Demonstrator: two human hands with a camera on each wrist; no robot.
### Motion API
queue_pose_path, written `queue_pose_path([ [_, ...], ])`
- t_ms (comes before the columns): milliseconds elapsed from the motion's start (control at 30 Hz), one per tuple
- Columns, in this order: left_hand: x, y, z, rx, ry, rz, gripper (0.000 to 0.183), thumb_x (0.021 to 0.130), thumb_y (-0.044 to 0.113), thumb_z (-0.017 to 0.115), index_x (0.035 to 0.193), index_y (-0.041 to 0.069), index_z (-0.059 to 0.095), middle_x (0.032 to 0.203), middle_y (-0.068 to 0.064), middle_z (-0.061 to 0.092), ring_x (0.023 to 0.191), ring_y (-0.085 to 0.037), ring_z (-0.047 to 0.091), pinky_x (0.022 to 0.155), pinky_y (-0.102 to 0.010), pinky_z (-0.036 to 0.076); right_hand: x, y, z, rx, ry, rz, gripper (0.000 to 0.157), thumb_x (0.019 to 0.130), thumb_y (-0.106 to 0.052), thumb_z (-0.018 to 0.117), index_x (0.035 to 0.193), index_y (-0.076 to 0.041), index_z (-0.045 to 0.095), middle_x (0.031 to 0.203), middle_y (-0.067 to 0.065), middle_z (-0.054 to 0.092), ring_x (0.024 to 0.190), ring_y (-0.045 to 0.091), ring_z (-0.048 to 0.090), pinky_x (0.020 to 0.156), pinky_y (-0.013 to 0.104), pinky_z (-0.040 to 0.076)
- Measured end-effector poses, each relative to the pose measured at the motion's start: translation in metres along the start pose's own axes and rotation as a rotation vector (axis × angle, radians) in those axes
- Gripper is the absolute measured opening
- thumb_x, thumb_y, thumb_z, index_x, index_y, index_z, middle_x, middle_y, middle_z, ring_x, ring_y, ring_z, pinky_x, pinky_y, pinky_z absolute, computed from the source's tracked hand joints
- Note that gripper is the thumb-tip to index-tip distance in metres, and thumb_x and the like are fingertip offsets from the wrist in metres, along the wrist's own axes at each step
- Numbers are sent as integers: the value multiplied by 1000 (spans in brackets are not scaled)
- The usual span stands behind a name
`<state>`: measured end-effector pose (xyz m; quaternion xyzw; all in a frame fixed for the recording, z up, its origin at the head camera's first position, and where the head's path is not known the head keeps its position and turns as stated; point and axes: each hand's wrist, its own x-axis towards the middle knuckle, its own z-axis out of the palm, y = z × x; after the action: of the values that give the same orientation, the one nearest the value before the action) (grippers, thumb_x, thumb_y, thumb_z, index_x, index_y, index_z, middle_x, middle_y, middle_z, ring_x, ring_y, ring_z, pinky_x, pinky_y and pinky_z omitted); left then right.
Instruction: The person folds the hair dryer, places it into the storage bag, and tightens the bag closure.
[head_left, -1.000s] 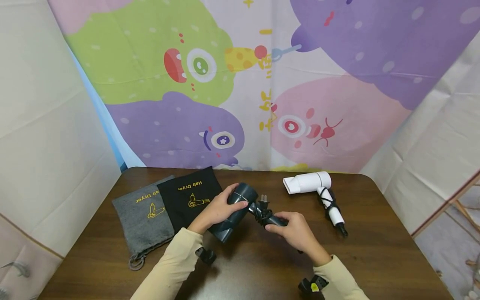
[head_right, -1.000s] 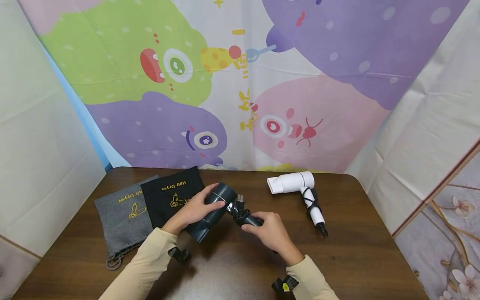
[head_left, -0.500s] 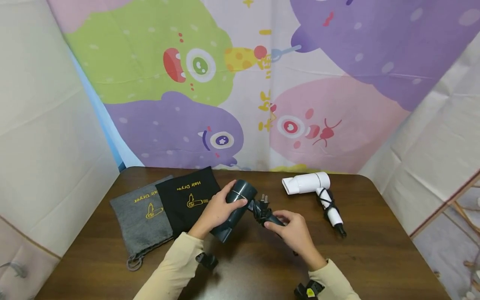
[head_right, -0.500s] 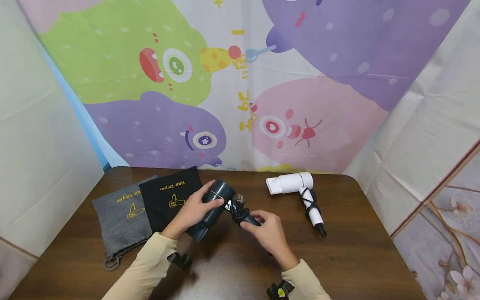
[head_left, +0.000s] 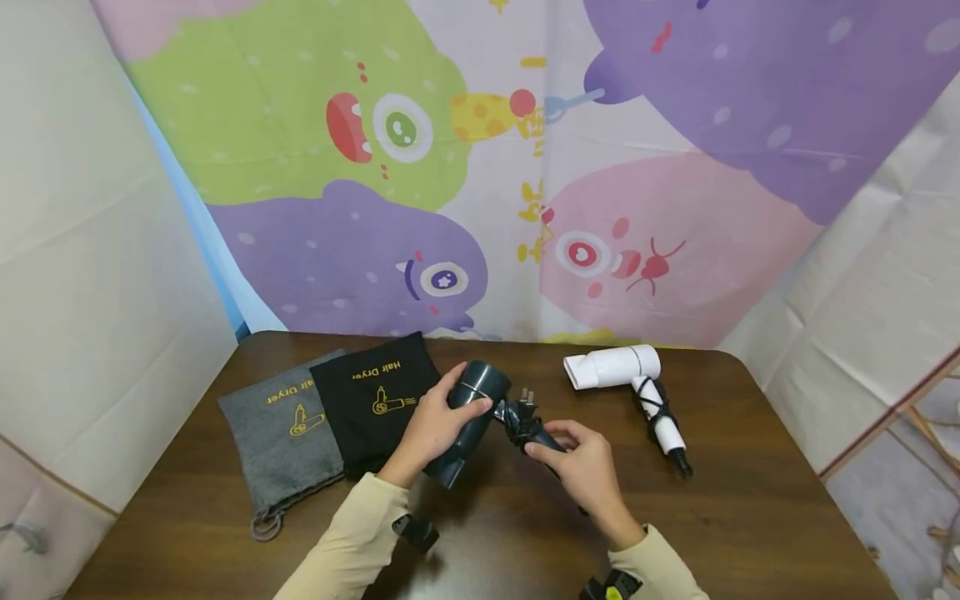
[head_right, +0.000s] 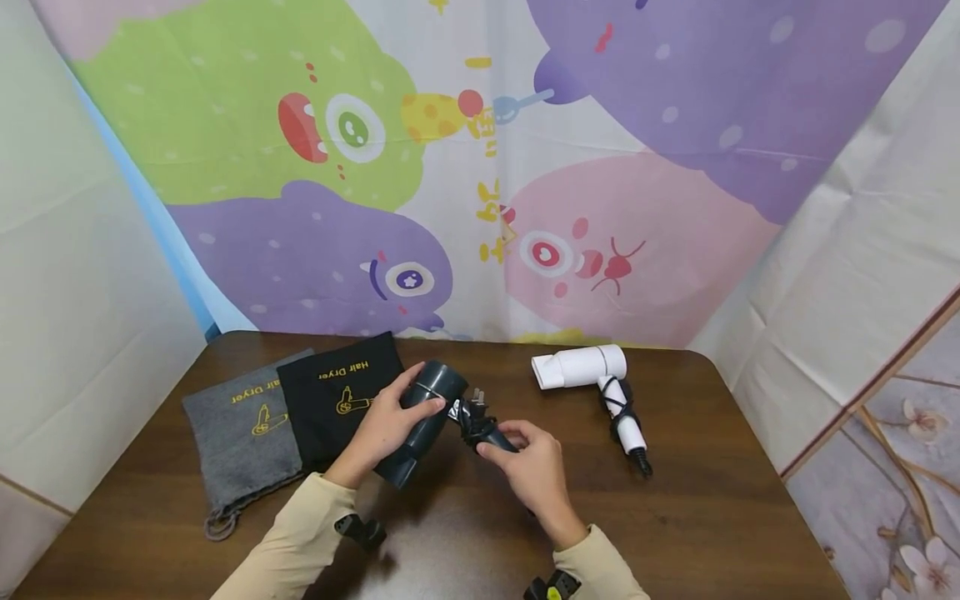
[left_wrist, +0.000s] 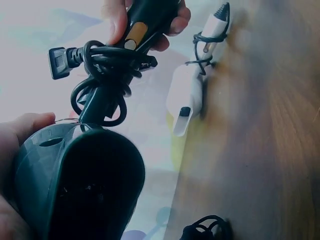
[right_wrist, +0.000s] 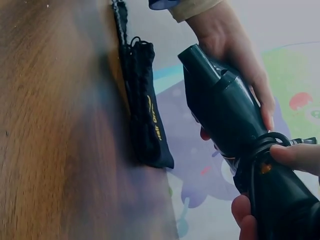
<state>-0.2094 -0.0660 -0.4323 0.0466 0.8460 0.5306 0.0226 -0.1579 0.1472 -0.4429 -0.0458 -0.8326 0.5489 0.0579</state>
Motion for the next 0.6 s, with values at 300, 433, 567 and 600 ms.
queue_pose_path([
  [300,-4,1,-3,-21,36,-20,70,88,43,68,149,23,38,135,-14,57,101,-29,63,81,-44,54,-2,-3,6,25,11,-1,36,72,-20,86,100,-3,71,85,14,74,75,13,68,59,23,49],
  [433,-8,-1,-1,-35,40,-34,70,89,43,67,149,20,38,137,-15,55,102,-29,63,83,-45,55,-4,-1,7,27,11,17,35,72,-19,85,100,-4,70,83,12,74,72,11,66,58,24,48],
  [567,-10,3,5,-60,98,-37,70,88,41,68,148,19,39,134,-16,57,100,-30,64,82,-46,54,-5,1,11,69,59,30,33,72,-13,85,100,-3,69,81,13,72,68,10,64,57,22,47],
  [600,-10,3,8,-75,114,-36,71,88,42,69,148,20,39,134,-16,57,98,-30,65,80,-45,55,-6,0,14,101,65,32,34,74,-12,83,102,-2,67,82,14,71,67,11,63,57,22,47],
])
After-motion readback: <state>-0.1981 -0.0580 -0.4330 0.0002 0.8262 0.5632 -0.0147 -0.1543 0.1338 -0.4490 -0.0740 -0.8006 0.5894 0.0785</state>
